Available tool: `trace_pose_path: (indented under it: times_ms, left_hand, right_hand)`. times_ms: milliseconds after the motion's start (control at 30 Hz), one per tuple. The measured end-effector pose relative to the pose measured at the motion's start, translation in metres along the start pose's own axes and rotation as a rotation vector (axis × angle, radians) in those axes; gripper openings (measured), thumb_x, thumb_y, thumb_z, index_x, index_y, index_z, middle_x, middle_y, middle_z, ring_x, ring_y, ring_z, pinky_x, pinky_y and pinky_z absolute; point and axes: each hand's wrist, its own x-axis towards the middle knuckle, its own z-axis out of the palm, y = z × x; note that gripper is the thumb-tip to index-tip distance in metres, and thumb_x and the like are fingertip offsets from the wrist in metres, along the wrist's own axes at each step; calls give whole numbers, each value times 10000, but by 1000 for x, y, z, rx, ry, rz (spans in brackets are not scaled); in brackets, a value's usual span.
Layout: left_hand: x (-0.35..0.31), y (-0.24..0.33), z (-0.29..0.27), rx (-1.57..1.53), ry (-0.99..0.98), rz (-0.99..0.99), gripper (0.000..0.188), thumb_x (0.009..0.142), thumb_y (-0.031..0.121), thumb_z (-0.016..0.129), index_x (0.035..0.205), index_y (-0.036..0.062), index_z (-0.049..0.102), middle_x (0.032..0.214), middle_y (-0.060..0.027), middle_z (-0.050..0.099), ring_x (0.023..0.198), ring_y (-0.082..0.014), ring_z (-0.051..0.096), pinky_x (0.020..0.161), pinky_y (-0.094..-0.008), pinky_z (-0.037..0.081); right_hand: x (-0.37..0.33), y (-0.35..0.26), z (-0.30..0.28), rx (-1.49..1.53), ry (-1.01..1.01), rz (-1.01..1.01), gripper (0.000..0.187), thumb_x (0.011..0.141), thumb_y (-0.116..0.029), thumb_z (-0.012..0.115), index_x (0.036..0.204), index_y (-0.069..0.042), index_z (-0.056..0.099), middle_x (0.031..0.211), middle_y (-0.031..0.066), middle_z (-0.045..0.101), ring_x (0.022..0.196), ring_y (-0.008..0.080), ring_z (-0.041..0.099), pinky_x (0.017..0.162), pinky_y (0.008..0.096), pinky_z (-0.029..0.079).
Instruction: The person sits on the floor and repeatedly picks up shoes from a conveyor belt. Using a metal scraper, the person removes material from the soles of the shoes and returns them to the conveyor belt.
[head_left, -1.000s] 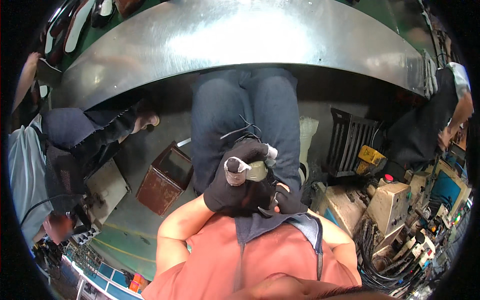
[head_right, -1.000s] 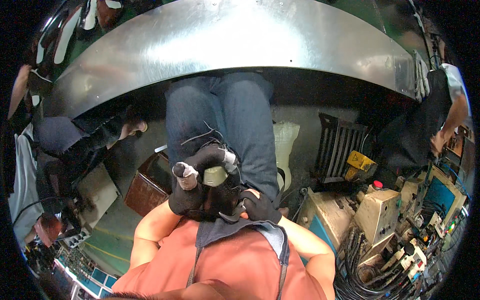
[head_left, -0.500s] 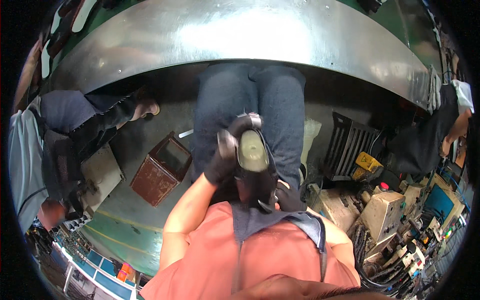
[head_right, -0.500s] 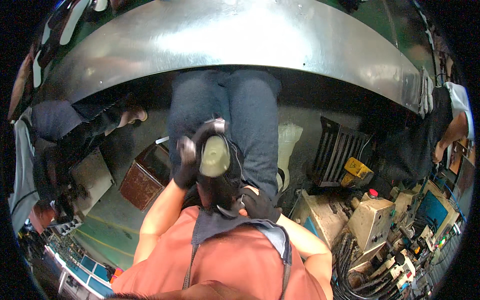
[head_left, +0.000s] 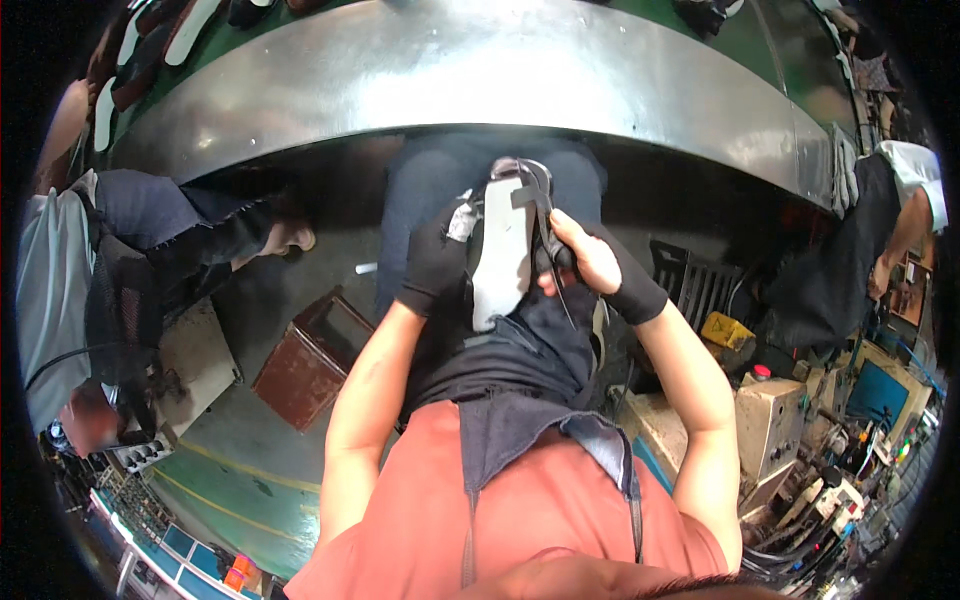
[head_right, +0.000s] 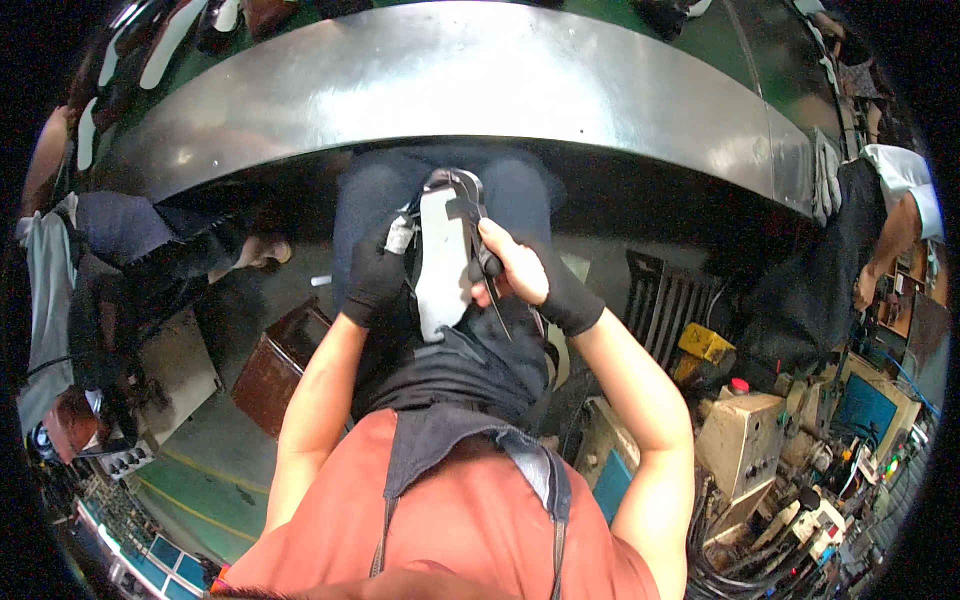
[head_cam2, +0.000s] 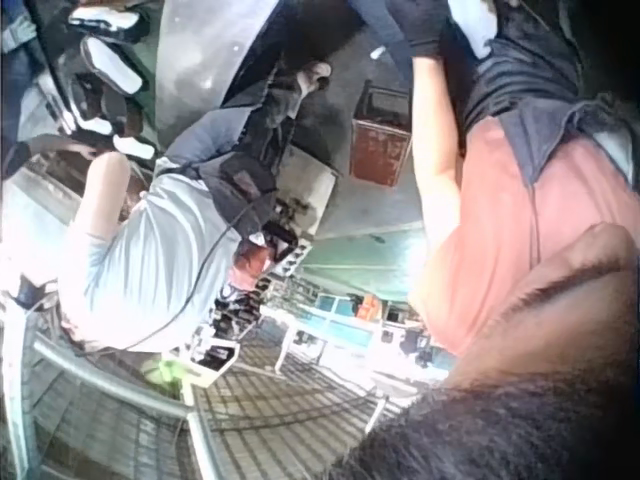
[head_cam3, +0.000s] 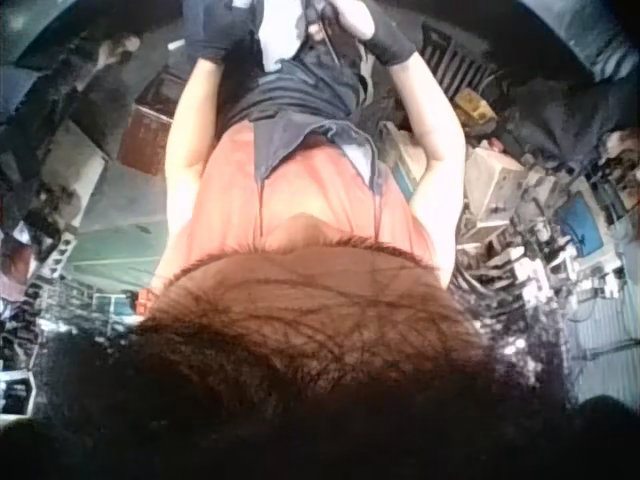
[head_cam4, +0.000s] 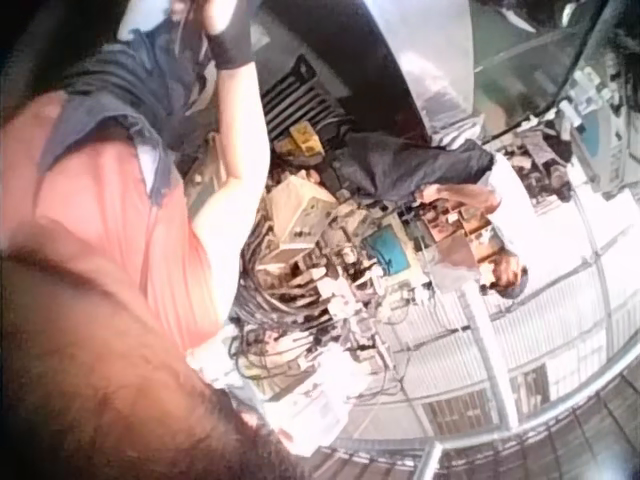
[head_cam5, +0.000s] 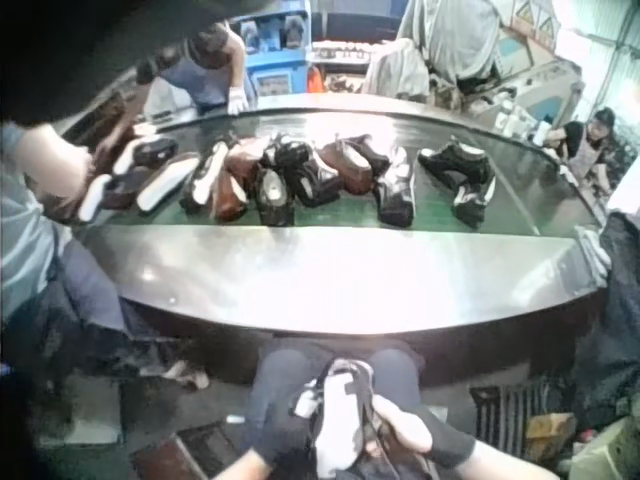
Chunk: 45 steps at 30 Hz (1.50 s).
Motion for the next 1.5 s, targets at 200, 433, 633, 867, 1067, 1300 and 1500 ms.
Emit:
trace_pose_path:
  times_ms: [200,433,633,867,1067,1300,1500]
  left_hand:
    - [-44,-17,38,139,164,68,617,871,204,634,1368,-74,395,1369,-292,447,1305,-382,425,1066,-384,357]
    - [-45,20,5,732,-200,372,486,964,264,483,1314,-71,471,1378,-268,455,1298,-333,450,1074,-380,345]
    - [-11,-5,54,-278,179,-20,581,984,361,432,1390,-45,346,1371,-235,449,1270,-324,454,1055,-380,354]
    - [1,7,46,383,96,-18,677,939,330,501,1353,-141,244,1338,-388,370,1236,-496,409,1054,-463,353]
    - [-30,-26,37,288,30,404,910,857,316,659,1469,-52,96,1486,-319,212,1388,-427,250,1131,-425,251]
    - [-116,-47,28,-597,-99,-357,532,989,286,477,1387,-39,338,1323,-214,492,1212,-289,493,998,-359,402]
    - [-85,-55,52,-137,25,-134,535,818,177,682,1272,10,455,1086,-147,617,1023,-253,606,882,-338,481]
  right_hand:
    - [-6,55,2,-302,115,-165,518,1020,-412,380,1075,27,649,998,71,684,906,137,619,863,281,469]
    - [-43,1,-4,-1387,59,-321,386,941,-362,523,821,-10,624,674,237,581,624,367,608,566,433,457]
    - [-26,15,-37,-1404,4,-451,435,959,-423,485,904,-20,640,672,218,596,565,325,619,550,415,486]
    - [-45,-75,-18,-1688,-179,-253,511,942,-437,499,717,-2,645,629,234,578,603,388,611,564,432,488]
    - [-45,-13,14,-1238,-125,-890,434,918,-432,540,855,-16,649,845,240,637,765,354,651,653,446,490]
    - [-65,95,-20,-1011,43,-119,410,967,-389,489,919,-6,628,773,220,621,678,350,610,626,403,458]
    - [-80,41,6,-1033,-42,-111,340,955,-314,529,830,-4,591,697,214,561,638,371,558,594,402,429]
